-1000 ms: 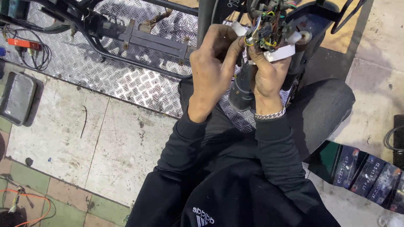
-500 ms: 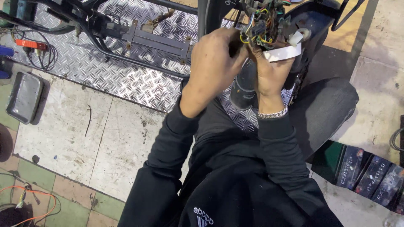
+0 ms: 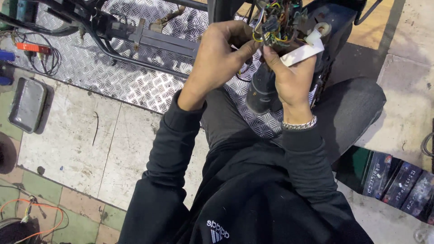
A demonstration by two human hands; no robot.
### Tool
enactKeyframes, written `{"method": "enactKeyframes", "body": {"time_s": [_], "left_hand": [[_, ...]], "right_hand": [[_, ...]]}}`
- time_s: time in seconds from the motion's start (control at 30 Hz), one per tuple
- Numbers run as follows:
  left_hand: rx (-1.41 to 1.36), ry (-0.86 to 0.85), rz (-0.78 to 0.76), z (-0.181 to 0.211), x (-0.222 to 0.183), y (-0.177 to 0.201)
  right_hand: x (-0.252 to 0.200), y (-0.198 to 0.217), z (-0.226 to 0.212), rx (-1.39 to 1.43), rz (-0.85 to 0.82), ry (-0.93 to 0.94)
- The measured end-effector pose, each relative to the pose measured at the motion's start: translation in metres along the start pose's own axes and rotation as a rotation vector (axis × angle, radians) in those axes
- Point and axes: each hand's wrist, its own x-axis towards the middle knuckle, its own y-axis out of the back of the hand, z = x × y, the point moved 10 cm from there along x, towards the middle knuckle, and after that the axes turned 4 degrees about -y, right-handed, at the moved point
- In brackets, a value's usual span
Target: The recorder is seen repairing and organizing the electrical wiring of a motorcycle using electrical tape and scissors.
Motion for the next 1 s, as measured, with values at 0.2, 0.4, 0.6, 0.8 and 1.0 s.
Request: {"method": "enactKeyframes", "body": {"time_s": [0.2,0.4,0.6,0.8,1.0], "left_hand": [[0.246,-0.382,0.166,0.031,-0.031,-0.008],[0.309,-0.555,0.125,0.036,-0.041,-0.018],[0.245,-0.543,0.074,0.036,-0.041,-0.013],[0.207,-0.472,0.230,0.025,-0.040,-0.013],[0.212,-0.420,0.380,0.020,-0.043,-0.015]], "right_hand": [[-0.014,-0.002,-0.012,0.006,0.084,-0.038],[-0.019,0.000,-0.024,-0.113,0.101,-0.031],[-0.015,-0.002,-0.036,-0.104,0.071,-0.109],[-0.016,0.004,-0.035,-0.286,-0.072,-0.026],[-0.015,0.034,-0.003,-0.164,-0.029,-0.085]]}}
